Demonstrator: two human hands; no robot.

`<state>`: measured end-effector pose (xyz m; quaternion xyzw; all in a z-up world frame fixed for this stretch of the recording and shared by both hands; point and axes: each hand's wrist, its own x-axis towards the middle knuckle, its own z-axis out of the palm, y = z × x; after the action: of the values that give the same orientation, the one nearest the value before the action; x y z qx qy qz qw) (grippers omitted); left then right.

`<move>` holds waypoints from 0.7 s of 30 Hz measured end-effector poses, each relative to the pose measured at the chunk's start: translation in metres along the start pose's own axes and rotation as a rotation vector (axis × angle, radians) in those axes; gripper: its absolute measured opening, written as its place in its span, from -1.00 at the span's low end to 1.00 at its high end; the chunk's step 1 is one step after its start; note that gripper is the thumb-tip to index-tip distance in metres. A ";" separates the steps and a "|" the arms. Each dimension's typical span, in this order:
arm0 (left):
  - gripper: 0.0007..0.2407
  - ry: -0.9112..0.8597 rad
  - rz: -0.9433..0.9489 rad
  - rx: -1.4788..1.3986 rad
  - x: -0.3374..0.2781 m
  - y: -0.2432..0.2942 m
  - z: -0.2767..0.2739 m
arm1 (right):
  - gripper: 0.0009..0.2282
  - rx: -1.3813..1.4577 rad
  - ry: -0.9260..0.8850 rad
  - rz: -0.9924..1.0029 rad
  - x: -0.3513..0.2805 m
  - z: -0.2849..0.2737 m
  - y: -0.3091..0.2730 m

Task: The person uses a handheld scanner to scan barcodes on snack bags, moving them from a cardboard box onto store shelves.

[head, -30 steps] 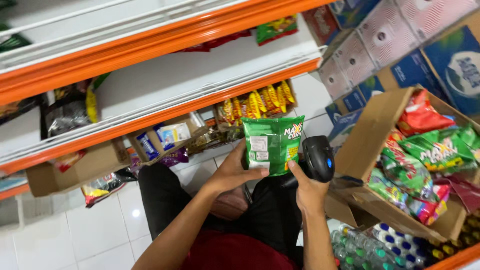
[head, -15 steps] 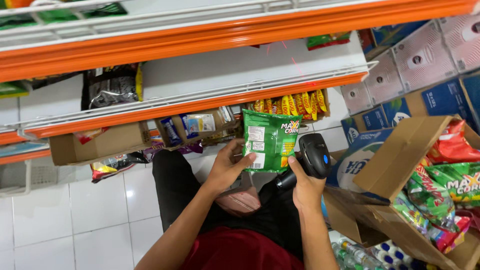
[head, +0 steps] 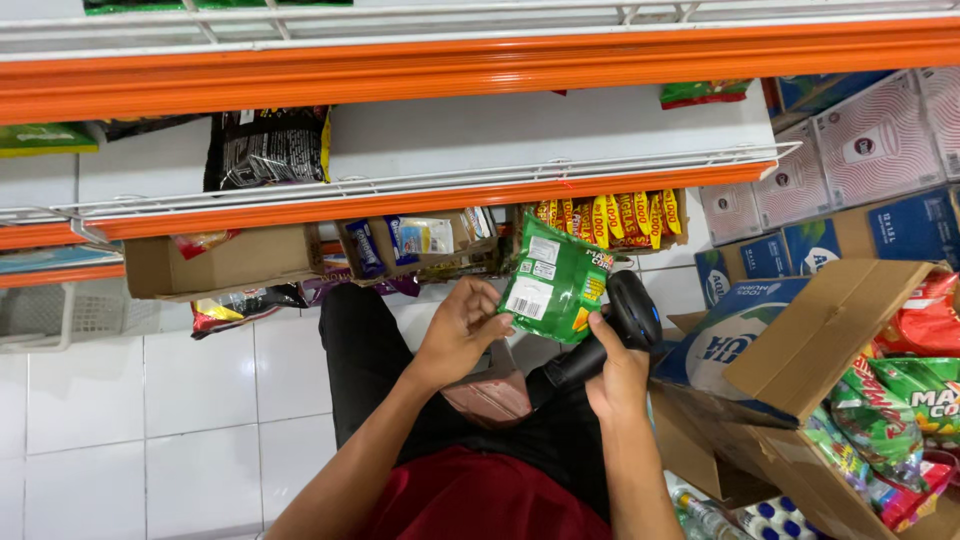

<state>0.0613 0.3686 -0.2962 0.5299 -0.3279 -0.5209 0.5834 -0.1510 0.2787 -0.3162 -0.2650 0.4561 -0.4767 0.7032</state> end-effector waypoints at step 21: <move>-0.79 0.010 0.227 -0.169 0.001 -0.052 0.004 | -0.67 0.027 -0.025 0.058 0.007 -0.012 0.020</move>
<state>0.0442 0.3716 -0.3455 0.4410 -0.3377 -0.4748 0.6827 -0.1522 0.2813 -0.3399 -0.2478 0.4485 -0.4588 0.7259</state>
